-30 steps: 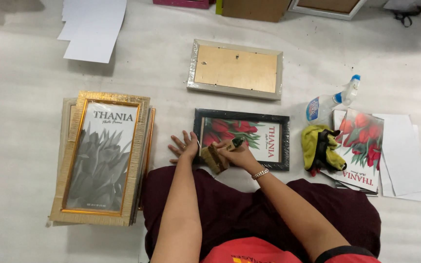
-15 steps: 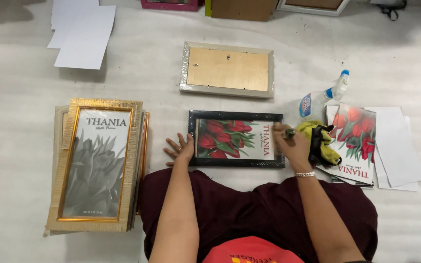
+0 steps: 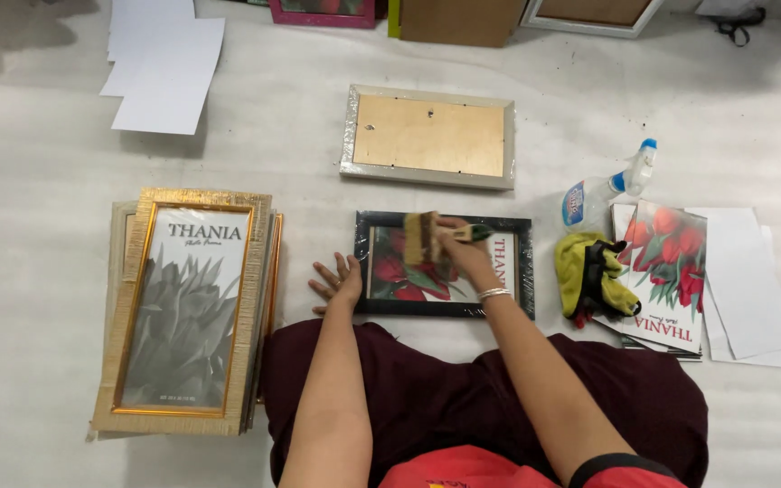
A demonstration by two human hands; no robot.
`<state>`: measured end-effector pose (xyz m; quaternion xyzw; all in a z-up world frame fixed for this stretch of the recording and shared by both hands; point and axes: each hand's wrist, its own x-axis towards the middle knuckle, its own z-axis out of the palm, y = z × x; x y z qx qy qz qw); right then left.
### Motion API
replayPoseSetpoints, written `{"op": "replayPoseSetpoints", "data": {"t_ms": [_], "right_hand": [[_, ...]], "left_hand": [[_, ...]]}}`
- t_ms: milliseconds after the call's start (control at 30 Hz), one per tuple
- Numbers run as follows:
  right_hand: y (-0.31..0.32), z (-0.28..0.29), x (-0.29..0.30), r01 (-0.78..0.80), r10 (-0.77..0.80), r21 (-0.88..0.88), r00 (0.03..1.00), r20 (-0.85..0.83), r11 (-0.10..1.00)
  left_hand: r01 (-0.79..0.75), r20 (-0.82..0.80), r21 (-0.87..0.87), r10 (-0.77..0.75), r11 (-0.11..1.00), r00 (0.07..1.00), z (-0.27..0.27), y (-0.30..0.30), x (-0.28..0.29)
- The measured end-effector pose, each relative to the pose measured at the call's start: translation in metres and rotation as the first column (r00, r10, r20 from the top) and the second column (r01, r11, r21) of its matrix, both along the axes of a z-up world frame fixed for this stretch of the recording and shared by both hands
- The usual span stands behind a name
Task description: Cleaning glass and assembling a picture frame with a print
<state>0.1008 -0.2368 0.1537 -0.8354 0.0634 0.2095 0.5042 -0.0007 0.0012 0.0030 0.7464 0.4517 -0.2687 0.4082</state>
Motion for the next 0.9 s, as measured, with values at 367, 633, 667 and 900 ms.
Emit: {"op": "replayPoseSetpoints", "data": {"t_ms": [367,633,667,900], "right_hand": [[-0.078,0.026,-0.020,0.235,-0.204,-0.130,0.955,0.217,0.963],[0.040,0.021,-0.071,-0.150,0.158,0.269,0.987,-0.010,0.951],[0.024,0.024,-0.065,-0.051,0.086,0.296,0.991,-0.107,0.954],[-0.152,0.021,-0.020,0.410,-0.411,-0.368,0.908,0.082,0.834]], "left_hand": [[-0.008,0.000,0.033,0.008,0.999,1.000,-0.011,-0.001,0.002],[-0.025,0.034,0.066,0.023,0.998,0.999,-0.040,0.003,0.000],[-0.021,0.029,0.055,0.020,0.998,0.999,-0.040,0.004,0.001],[-0.002,-0.001,0.036,0.002,0.999,1.000,0.008,-0.002,-0.002]]}}
